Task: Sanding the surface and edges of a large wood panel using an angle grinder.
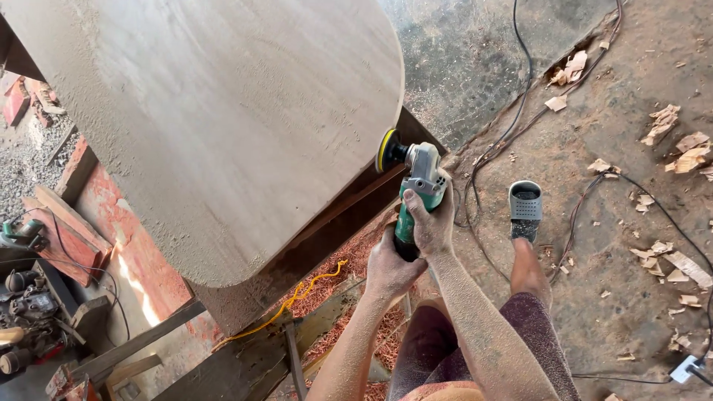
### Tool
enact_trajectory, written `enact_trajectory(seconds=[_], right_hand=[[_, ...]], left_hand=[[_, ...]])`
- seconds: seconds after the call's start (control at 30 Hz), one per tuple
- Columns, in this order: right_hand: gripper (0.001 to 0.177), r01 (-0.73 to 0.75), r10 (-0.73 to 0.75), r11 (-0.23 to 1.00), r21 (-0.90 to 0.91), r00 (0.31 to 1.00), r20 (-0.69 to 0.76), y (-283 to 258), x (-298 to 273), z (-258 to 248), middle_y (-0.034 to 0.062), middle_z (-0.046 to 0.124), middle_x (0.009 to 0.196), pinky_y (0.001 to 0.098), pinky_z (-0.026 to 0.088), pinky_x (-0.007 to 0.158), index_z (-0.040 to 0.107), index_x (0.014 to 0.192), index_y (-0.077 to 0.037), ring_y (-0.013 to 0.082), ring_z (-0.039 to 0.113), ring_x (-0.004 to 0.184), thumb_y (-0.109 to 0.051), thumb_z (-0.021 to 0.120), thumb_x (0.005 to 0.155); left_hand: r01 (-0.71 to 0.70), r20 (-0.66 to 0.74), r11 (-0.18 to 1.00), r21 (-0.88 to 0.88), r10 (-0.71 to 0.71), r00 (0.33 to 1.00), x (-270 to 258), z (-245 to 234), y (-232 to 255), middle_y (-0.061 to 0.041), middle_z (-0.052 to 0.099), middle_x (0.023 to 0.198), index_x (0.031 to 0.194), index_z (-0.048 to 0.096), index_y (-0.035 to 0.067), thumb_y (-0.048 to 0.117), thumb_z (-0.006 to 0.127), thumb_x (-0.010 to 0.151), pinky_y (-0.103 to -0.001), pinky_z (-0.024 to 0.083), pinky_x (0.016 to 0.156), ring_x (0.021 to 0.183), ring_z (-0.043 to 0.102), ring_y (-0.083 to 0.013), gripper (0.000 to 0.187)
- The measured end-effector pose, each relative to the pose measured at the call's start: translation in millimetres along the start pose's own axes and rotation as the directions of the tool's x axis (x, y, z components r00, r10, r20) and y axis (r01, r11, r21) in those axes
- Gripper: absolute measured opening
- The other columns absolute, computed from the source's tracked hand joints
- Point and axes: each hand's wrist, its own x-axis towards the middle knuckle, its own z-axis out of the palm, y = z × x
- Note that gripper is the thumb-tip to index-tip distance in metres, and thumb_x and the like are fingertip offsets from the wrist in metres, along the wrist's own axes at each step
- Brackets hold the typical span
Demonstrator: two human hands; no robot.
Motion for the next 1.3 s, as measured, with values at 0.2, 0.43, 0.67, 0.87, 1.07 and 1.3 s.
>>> enact_trajectory(seconds=[0.2,0.43,0.67,0.87,1.07,1.3], right_hand=[[0.070,-0.079,0.088,0.994,0.076,0.989,-0.119,46.6,-53.8,35.6,0.0075,0.065,0.117,0.0306,0.055,0.093,0.050,0.137,-0.003,0.0171,0.064,0.104,-0.042,0.083,0.089],[0.089,-0.121,0.137,0.969,0.213,0.989,-0.059,69.7,-111.1,75.2,0.0098,0.063,0.121,0.0364,0.057,0.094,0.035,0.144,-0.005,0.0217,0.065,0.108,-0.047,0.084,0.083],[0.065,-0.226,0.227,0.945,0.238,0.974,0.021,-0.7,-137.9,20.8,0.0085,0.067,0.108,0.0325,0.059,0.073,0.047,0.134,-0.002,0.0173,0.068,0.085,-0.032,0.081,0.087],[0.057,-0.359,0.359,0.923,0.141,0.933,0.028,-65.3,-103.8,-66.5,0.0099,0.069,0.093,0.0372,0.062,0.064,0.053,0.126,-0.004,0.0208,0.070,0.074,-0.032,0.080,0.084],[0.055,-0.390,0.395,0.912,0.128,0.918,-0.019,-127.6,-12.4,-127.4,0.0115,0.067,0.087,0.0409,0.063,0.057,0.055,0.122,-0.005,0.0243,0.072,0.069,-0.037,0.078,0.083],[0.050,-0.428,0.416,0.902,0.057,0.897,0.152,-190.9,143.1,-168.3,0.0078,0.064,0.086,0.0370,0.059,0.054,0.055,0.120,-0.007,0.0216,0.068,0.066,-0.039,0.073,0.086]], left_hand=[[0.030,0.008,0.996,0.090,-0.031,0.999,-7.6,-31.8,-53.8,-0.021,0.076,0.101,0.120,0.058,0.005,0.038,0.084,0.068,-0.045,0.061,0.083,0.093,0.077,-0.0328,0.067],[0.070,0.064,0.989,0.132,-0.079,0.995,-32.7,-72.3,-97.1,-0.019,0.073,0.111,0.124,0.057,0.006,0.038,0.091,0.066,-0.044,0.058,0.089,0.101,0.073,-0.0320,0.075],[-0.037,0.039,0.975,-0.220,0.047,0.998,-114.1,-53.2,-41.0,-0.013,0.077,0.105,0.124,0.063,0.009,0.023,0.087,0.064,-0.039,0.059,0.088,0.098,0.075,-0.0252,0.066],[-0.022,0.115,0.944,-0.330,0.063,0.991,-141.4,-0.1,21.9,-0.015,0.073,0.108,0.128,0.055,0.010,0.028,0.087,0.065,-0.039,0.059,0.090,0.101,0.075,-0.0286,0.073],[-0.090,0.203,0.944,-0.317,0.160,0.966,-99.0,36.8,109.2,-0.017,0.071,0.110,0.133,0.051,0.008,0.027,0.082,0.067,-0.039,0.057,0.093,0.104,0.073,-0.0302,0.075],[0.240,0.277,0.851,-0.468,-0.117,0.954,-33.3,63.4,278.9,-0.016,0.072,0.095,0.118,0.057,0.007,0.028,0.080,0.070,-0.042,0.057,0.072,0.079,0.070,-0.0283,0.057]])
